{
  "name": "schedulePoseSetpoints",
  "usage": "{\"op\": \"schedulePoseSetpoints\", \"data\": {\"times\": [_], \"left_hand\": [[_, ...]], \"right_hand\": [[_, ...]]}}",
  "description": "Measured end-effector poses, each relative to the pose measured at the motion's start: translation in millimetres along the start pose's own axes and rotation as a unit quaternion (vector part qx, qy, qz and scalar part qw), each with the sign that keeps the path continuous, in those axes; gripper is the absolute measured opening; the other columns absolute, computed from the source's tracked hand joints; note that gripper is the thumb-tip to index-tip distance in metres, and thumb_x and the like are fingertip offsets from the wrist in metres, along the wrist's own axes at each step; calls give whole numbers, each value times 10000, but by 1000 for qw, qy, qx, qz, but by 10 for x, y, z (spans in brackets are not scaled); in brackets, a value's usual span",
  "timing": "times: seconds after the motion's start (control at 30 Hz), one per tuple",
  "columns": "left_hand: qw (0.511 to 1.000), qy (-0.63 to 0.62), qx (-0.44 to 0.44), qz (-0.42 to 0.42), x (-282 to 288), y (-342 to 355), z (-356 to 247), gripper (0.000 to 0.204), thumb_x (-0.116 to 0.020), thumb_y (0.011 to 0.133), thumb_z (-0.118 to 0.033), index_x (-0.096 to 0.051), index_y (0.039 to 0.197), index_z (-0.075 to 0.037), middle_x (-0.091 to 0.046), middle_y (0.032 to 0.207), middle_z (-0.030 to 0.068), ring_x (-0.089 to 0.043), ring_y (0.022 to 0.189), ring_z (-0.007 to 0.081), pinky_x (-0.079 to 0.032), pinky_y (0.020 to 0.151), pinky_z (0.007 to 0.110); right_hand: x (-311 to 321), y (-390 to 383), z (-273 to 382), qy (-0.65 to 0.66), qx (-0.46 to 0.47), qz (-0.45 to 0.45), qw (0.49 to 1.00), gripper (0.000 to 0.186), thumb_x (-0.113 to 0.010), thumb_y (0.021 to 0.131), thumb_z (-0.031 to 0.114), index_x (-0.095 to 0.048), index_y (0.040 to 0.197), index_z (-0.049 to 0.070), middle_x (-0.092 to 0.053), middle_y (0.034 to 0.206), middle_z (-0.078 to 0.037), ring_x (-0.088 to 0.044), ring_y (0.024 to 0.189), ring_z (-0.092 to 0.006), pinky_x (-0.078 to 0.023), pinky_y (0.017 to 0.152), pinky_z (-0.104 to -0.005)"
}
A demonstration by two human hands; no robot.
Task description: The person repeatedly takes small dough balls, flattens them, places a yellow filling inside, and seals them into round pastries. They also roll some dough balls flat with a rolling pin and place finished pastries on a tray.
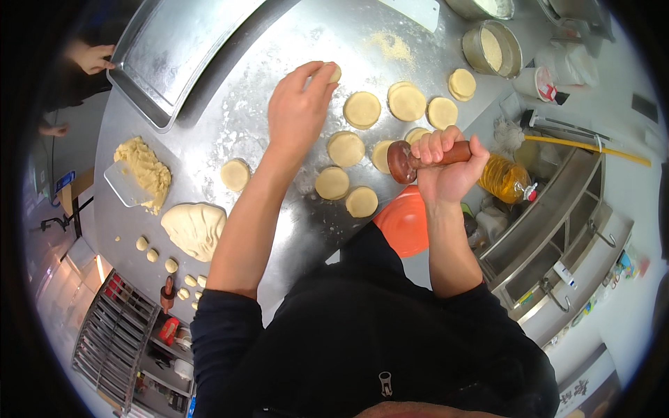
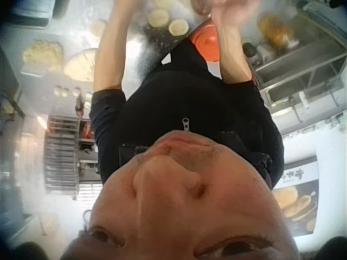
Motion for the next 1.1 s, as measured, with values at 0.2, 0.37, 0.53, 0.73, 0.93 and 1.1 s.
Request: {"op": "schedulePoseSetpoints", "data": {"times": [0.2,0.37,0.53,0.73,0.93,1.1], "left_hand": [[993,19,119,7,678,-749,175,480,-833,854,-115,-684,1307,-68,-731,1150,129,-712,1000,307,-573,858,387],[992,8,124,32,515,-1110,348,528,-847,836,-138,-666,1326,-59,-722,1198,139,-691,1040,334,-550,904,420],[982,-17,186,-28,982,-1551,444,635,-869,807,-156,-614,1374,-25,-703,1256,151,-677,1068,337,-544,897,415],[969,-62,239,-5,1411,-2174,423,597,-849,820,-110,-611,1354,12,-701,1240,172,-671,1088,354,-538,912,421],[957,-96,274,-24,1761,-2595,393,539,-798,862,-69,-599,1355,17,-710,1238,168,-672,1111,356,-533,938,423],[941,-135,306,-44,1855,-2819,488,527,-785,881,-68,-593,1363,26,-718,1223,173,-681,1114,355,-533,959,413]], "right_hand": [[-446,49,-219,-60,28,92,994,447,-406,985,478,-486,767,96,-481,638,-37,-470,632,-209,-421,701,-382],[-1278,-70,-593,-131,107,227,959,381,-437,1004,381,-488,824,49,-514,677,-92,-485,638,-212,-438,654,-380],[-1950,-468,-646,-129,194,410,882,348,-486,1029,295,-530,820,19,-569,691,-105,-524,619,-221,-446,635,-375],[-1682,-162,-1715,-319,179,346,864,444,-461,986,316,-557,706,-14,-584,624,-84,-476,557,-126,-375,499,-294],[-1353,-25,-1444,-101,88,294,946,426,-518,996,387,-486,750,41,-491,609,-86,-454,544,-214,-394,535,-379],[-1669,-118,-1085,-91,118,311,939,442,-438,980,434,-482,757,56,-483,598,-82,-428,536,-215,-383,545,-383]]}}
Point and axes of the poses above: each hand's wrist, its own y-axis towards the middle knuckle, its own x-axis out of the back of the hand, z = x × y, the point moved 9 cm from there along y, towards the middle knuckle
